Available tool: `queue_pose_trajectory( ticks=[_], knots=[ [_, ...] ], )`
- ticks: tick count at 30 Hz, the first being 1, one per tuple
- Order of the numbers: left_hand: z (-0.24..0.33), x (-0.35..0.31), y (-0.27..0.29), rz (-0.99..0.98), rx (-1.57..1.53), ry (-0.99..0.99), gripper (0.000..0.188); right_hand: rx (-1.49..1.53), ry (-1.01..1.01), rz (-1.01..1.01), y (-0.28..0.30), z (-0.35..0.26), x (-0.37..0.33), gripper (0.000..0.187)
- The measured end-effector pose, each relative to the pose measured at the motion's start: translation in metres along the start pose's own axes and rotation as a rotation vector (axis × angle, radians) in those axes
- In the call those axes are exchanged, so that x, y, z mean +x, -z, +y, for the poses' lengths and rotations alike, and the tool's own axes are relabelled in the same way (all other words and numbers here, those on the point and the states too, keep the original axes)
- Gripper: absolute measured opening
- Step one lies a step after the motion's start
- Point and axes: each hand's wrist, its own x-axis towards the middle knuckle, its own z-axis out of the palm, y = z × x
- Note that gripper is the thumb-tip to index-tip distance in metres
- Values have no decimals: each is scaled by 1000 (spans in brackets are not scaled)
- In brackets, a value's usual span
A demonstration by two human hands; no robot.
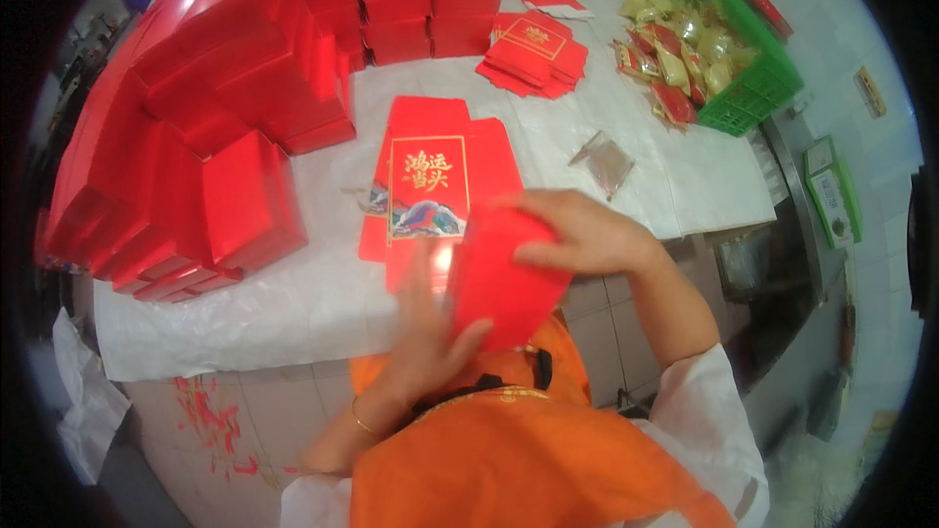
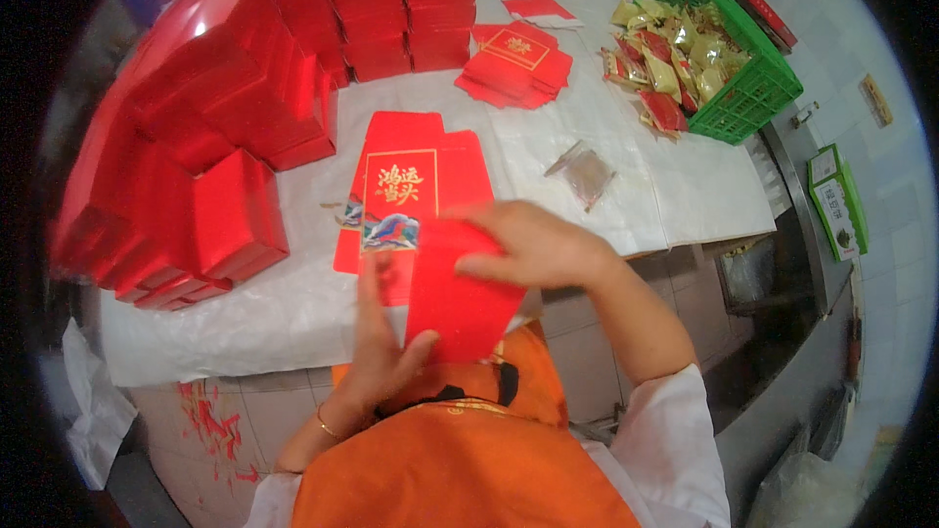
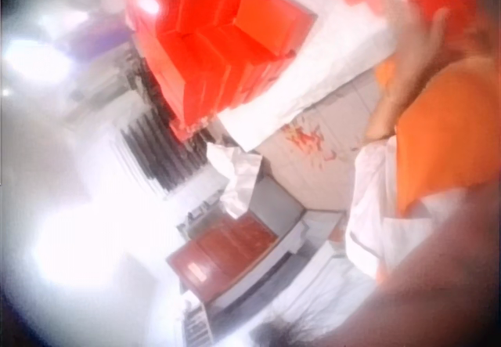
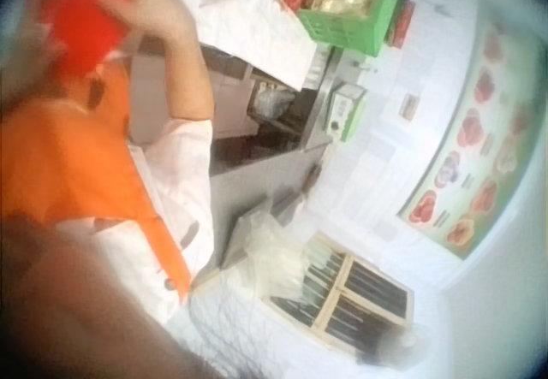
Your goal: The person folds red cardboard boxes by hand, inserts gold-wrapped packets into the boxes, and stacks the completed boxes on a large work table.
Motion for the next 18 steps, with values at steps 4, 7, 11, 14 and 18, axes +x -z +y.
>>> queue_pose_trajectory(
  ticks=[4, 7, 11, 14, 18],
  knots=[
    [-11, -9, 38, 292, 340, -375, 66, 793, -87, 361, 9, 44, -8, 63],
    [-23, -20, 39, 116, -20, -115, 62, 1293, 0, 574, -35, 51, 0, 67],
    [-29, 8, -1, 448, -761, 376, 49, 1200, -245, 270, -105, 45, 15, 86],
    [-39, 22, -1, 629, -955, 335, 59, 796, -83, 162, -113, 22, 14, 94],
    [-48, 30, 12, 534, -605, 247, 52, -184, -5, 465, -82, 102, 5, 91]
  ],
)
